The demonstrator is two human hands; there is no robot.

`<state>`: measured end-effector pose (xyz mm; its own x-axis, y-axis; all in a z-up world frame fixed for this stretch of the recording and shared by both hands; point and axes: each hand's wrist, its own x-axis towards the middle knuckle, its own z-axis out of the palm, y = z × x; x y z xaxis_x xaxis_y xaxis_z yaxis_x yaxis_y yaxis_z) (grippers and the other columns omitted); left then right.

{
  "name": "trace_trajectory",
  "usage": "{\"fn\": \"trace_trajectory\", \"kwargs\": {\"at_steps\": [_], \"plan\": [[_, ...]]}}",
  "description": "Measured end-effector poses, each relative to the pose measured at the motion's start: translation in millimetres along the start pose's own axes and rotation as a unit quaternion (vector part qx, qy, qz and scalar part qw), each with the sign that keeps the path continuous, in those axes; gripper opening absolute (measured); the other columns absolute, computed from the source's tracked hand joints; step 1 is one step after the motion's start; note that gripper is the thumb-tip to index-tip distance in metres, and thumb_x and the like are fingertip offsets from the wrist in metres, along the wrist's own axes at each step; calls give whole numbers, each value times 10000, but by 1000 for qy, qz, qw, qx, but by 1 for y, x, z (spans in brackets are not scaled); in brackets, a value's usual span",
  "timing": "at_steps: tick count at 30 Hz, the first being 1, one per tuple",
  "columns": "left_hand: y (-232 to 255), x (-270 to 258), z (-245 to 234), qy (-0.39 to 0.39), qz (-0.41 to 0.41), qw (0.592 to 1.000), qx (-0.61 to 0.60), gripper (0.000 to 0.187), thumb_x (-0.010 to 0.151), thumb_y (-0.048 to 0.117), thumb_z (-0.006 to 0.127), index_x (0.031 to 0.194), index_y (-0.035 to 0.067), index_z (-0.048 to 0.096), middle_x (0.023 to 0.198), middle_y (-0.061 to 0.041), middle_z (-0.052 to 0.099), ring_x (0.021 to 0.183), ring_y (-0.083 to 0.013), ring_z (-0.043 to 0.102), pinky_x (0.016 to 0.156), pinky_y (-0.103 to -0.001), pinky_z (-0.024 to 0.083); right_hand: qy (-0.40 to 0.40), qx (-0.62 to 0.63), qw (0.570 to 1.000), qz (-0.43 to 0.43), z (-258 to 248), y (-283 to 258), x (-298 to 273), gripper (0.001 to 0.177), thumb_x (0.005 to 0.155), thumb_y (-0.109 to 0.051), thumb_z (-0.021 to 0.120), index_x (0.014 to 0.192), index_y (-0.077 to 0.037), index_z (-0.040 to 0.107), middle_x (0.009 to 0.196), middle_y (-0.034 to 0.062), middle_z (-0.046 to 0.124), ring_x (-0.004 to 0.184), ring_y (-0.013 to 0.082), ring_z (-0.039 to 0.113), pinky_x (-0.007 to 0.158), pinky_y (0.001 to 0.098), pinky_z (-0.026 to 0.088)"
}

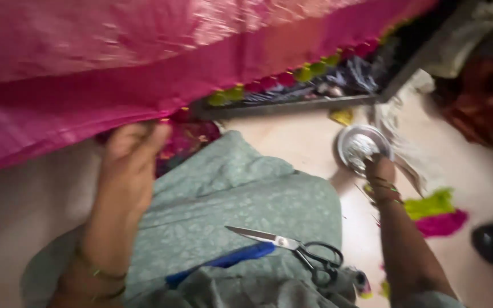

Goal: The person sits on the floor with a pink sari across their lap and attaches pink and green fabric tassels along its border, knotting each tassel by hand and trimming excess with scissors. They use a blue comb-like tool to smooth the tassel strands and a needle to help secure them.

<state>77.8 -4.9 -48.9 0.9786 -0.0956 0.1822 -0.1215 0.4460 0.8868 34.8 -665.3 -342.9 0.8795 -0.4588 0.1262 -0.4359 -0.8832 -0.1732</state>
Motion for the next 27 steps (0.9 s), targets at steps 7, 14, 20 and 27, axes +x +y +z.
{"fn": "trace_trajectory", "kwargs": {"at_steps": [7, 14, 20, 27], "plan": [[20, 12, 58, 58, -29, 992, 112, 161, 920, 183, 774, 984, 36, 790, 903, 24, 744, 792, -34, 619, 742, -224, 489, -87, 180, 968, -152, -156, -158, -139, 214, 906, -167, 635, 1062, -94, 762, 904, 167, 739, 748, 307, 730, 685, 428, 575], [0, 7, 35, 16, -11, 967, 256, 333, 830, 229, 842, 1053, 17, 715, 977, 20, 752, 880, -60, 668, 803, -228, 543, -204, 231, 904, -295, -160, -161, -287, 377, 767, -154, 715, 1142, -116, 717, 1017, 112, 692, 954, 290, 727, 827, 348, 588], [37, 15, 48, -9, 46, 988, 150, 332, 932, 228, 754, 1194, 38, 680, 1064, 29, 701, 930, -71, 612, 829, -251, 506, -392, 331, 856, 63, -122, -77, -303, 340, 884, -150, 633, 1200, -120, 754, 972, 124, 698, 876, 322, 712, 805, 406, 593], [-6, 10, 43, -39, 74, 981, 176, 254, 1044, 209, 604, 1073, 2, 748, 1019, -52, 794, 958, -97, 720, 887, -267, 562, -519, 339, 772, 142, -250, -141, -216, 316, 865, -184, 720, 1143, -37, 685, 832, 144, 767, 811, 235, 759, 704, 391, 587]]}}
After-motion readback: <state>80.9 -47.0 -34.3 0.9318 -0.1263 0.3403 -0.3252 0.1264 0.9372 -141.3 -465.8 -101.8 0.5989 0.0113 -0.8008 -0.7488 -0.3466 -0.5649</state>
